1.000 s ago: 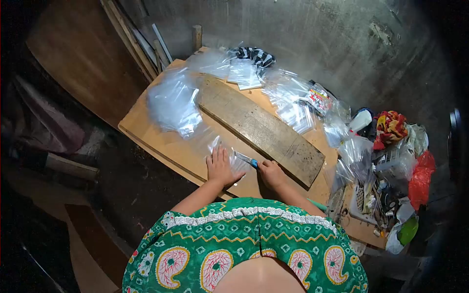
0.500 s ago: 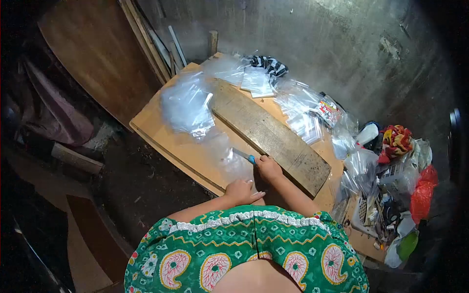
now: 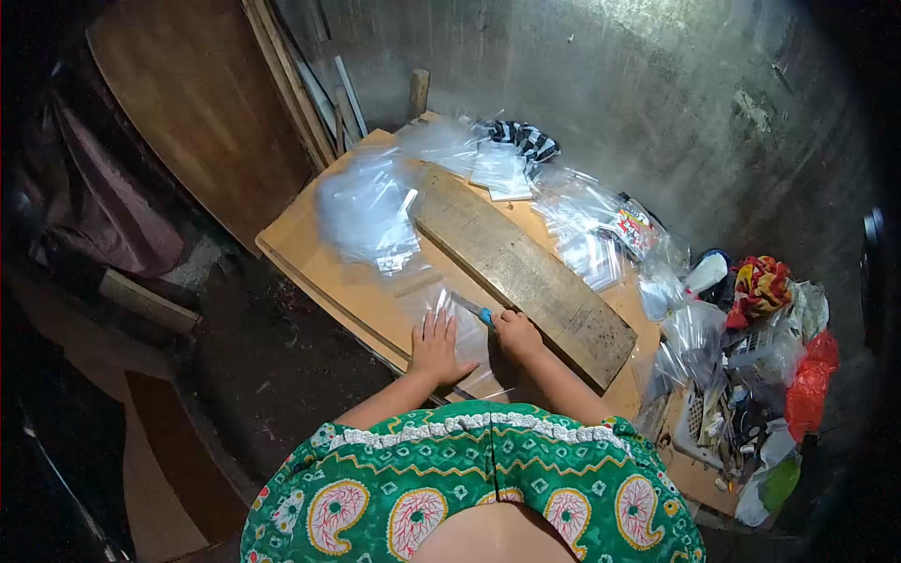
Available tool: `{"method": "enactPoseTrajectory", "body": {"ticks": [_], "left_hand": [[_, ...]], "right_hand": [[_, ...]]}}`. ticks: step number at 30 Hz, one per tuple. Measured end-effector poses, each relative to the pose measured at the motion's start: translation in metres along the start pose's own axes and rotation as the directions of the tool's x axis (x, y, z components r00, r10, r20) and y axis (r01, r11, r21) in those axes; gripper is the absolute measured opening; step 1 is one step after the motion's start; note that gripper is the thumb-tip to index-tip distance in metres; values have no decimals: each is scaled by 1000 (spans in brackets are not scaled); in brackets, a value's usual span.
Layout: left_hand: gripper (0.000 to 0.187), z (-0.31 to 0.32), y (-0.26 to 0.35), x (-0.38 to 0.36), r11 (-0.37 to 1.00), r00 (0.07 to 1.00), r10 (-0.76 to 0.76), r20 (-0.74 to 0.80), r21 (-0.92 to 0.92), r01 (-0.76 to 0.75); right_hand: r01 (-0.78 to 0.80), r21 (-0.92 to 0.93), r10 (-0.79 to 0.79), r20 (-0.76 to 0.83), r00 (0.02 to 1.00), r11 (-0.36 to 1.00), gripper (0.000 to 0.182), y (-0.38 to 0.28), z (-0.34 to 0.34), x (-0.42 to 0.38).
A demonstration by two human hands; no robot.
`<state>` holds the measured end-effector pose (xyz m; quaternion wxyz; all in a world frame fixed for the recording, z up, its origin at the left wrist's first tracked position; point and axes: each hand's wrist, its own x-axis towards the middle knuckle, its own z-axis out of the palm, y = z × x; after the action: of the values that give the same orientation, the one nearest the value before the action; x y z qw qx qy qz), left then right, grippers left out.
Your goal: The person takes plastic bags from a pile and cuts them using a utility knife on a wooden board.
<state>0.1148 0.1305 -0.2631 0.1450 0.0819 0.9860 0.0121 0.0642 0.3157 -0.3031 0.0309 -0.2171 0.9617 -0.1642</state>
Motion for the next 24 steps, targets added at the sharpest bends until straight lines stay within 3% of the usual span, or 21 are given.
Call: {"method": "enactPoseTrajectory", "body": {"ticks": [2, 6, 10, 12, 13, 15, 17, 18, 19, 20, 21, 22, 24], "left_hand": [[101, 5, 3, -10, 999, 998, 52, -30, -13, -52], [98, 0, 8, -29, 997, 995, 80, 66, 4, -80], [89, 8, 3, -43, 985, 984, 170, 50, 31, -171], [55, 20, -11, -40, 929, 913, 369, -173, 55, -366], [55, 12, -18, -36, 923, 906, 385, -175, 59, -381], [24, -11, -35, -27, 944, 988, 133, 77, -313, -102], [11, -43, -62, -13, 896, 950, -73, -303, -439, -71], [11, -53, -94, 11, 924, 927, -39, -373, -366, -109], [10, -89, -101, 22, 894, 858, -106, -503, -426, -140], [10, -98, -133, 50, 947, 774, 19, -632, -236, -217], [12, -121, -147, 66, 974, 684, 50, -728, -116, -195], [13, -138, -168, 86, 991, 735, -32, -677, -117, -65], [26, -163, -202, 122, 998, 753, -48, -656, -63, 8]], "right_hand": [[-69, 16, 67, 88, 994, 997, 20, -13, -14, 9], [-19, -15, 20, 81, 997, 1000, 22, -17, -8, 29], [-56, 73, 52, 55, 997, 996, 21, -20, -1, 41], [-40, 91, 38, 25, 999, 995, 19, -21, -2, 45], [-54, 88, 53, 18, 998, 995, 19, -26, -10, 44], [-104, 149, 112, -40, 993, 983, 21, -30, -27, 36], [-98, 225, 131, -135, 982, 969, 23, -13, -32, 32], [-117, 213, 164, -216, 963, 970, 26, 3, -32, 32], [-133, 202, 191, -298, 935, 970, 28, 18, -36, 29], [-193, 187, 250, -361, 899, 963, 31, 31, -44, 24], [-306, 255, 378, -316, 870, 917, 36, 45, -49, 21], [-349, 310, 451, -376, 809, 884, 35, 64, -47, 19], [-397, 368, 534, -441, 721, 841, 36, 98, -48, 10]]}}
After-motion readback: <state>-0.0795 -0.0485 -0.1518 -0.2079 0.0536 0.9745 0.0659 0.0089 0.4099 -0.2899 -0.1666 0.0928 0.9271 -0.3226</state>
